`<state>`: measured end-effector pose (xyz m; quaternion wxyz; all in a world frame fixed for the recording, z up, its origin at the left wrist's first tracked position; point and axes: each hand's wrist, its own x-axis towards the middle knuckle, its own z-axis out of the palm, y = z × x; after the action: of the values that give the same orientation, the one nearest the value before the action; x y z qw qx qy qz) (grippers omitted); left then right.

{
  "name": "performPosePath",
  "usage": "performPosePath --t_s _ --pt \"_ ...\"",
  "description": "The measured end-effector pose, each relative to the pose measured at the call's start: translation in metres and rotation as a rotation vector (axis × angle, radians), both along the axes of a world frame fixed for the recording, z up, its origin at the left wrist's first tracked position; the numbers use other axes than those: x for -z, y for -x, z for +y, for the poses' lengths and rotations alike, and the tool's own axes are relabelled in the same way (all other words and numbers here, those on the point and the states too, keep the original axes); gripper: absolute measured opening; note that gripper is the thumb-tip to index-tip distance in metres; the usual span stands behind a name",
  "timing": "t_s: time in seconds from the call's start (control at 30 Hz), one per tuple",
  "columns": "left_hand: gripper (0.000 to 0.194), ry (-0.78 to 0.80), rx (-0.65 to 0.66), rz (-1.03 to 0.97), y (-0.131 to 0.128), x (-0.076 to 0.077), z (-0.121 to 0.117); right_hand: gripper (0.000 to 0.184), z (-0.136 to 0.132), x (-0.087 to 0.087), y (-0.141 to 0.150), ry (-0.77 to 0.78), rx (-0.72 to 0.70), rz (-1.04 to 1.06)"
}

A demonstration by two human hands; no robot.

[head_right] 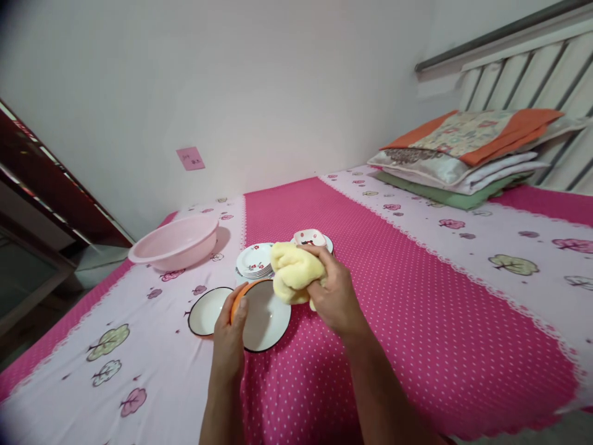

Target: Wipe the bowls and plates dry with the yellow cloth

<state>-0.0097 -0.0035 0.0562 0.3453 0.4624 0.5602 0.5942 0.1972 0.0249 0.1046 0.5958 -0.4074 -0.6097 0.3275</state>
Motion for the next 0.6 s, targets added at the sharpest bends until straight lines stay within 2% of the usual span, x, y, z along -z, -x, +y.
performPosePath --t_s 0.1,0.17,0.3,0.4,0.5,0.6 --pt "0.053 -0.039 0.124 0.114 -0.005 -0.002 -0.002 0.064 -0.003 0.003 0.009 -0.017 -0.216 -0.19" --pt "0.052 -0.054 0.158 0.136 -0.007 -0.004 -0.005 0.072 -0.005 0.005 0.012 -0.044 -0.303 -0.357" --pt "0.047 -0.059 0.186 0.122 -0.009 -0.012 -0.01 0.073 -0.007 0.008 0.019 -0.112 -0.273 -0.532" --pt "0.045 -0.032 0.264 0.155 -0.01 -0.015 -0.014 0.053 -0.004 0.011 0.024 -0.154 -0.23 -0.59" --pt "0.044 -0.014 0.26 0.186 -0.009 -0.015 -0.015 0.04 -0.001 0.013 0.027 -0.111 -0.226 -0.555" --pt "0.044 -0.031 0.204 0.201 -0.009 -0.016 -0.016 0.041 0.0 0.014 0.028 -0.054 -0.246 -0.455"
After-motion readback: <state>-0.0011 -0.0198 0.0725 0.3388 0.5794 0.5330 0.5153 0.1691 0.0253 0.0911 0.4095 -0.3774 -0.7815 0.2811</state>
